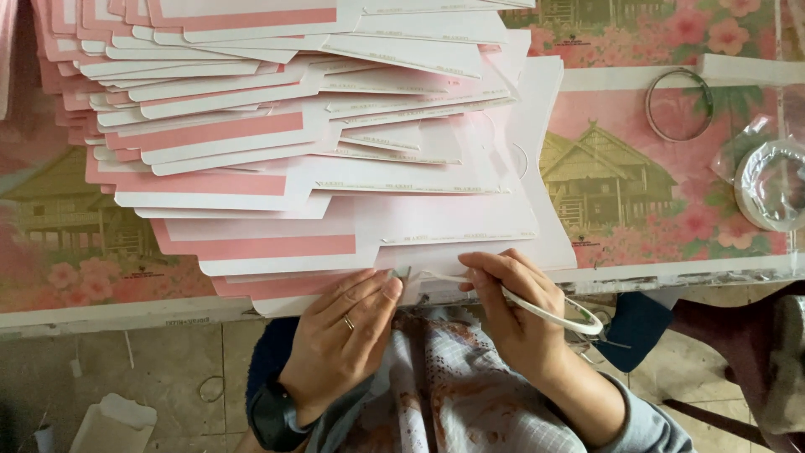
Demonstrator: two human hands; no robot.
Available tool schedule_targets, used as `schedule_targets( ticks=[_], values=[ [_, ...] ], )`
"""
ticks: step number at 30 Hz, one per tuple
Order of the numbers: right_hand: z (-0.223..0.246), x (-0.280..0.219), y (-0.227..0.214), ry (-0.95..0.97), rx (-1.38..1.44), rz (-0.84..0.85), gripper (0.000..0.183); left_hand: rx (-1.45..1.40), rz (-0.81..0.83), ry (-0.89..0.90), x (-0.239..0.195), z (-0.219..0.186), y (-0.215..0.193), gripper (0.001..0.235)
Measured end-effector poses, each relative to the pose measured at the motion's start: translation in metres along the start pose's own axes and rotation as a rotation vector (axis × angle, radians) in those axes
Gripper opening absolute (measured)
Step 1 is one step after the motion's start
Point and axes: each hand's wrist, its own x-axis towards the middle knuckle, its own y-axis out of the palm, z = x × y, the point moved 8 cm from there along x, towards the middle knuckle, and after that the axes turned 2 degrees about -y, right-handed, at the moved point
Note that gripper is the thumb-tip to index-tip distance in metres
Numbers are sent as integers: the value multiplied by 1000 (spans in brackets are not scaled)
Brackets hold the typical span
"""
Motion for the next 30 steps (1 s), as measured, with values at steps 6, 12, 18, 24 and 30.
schedule_targets(
  ticks=[6, 12, 18, 24, 30],
  values=[
    [-6, -13, -23, -75, -274, -87, 16, 159, 142, 48, 15, -9, 10, 35],
    [-47, -35, -76, -45, -518, -286, 10, 188, 71, 2, 12, -5, 13, 48],
    [-57, -35, -76, -40, -498, -289, 8, 167, 119, -43, 22, -17, 24, 48],
    [-54, -26, -77, -41, -468, -187, 3, -154, 171, 61, 66, -58, 84, 55],
    [-30, -12, -100, -147, -363, -278, 4, 98, 161, 164, 92, -64, 45, 57]
  ],
)
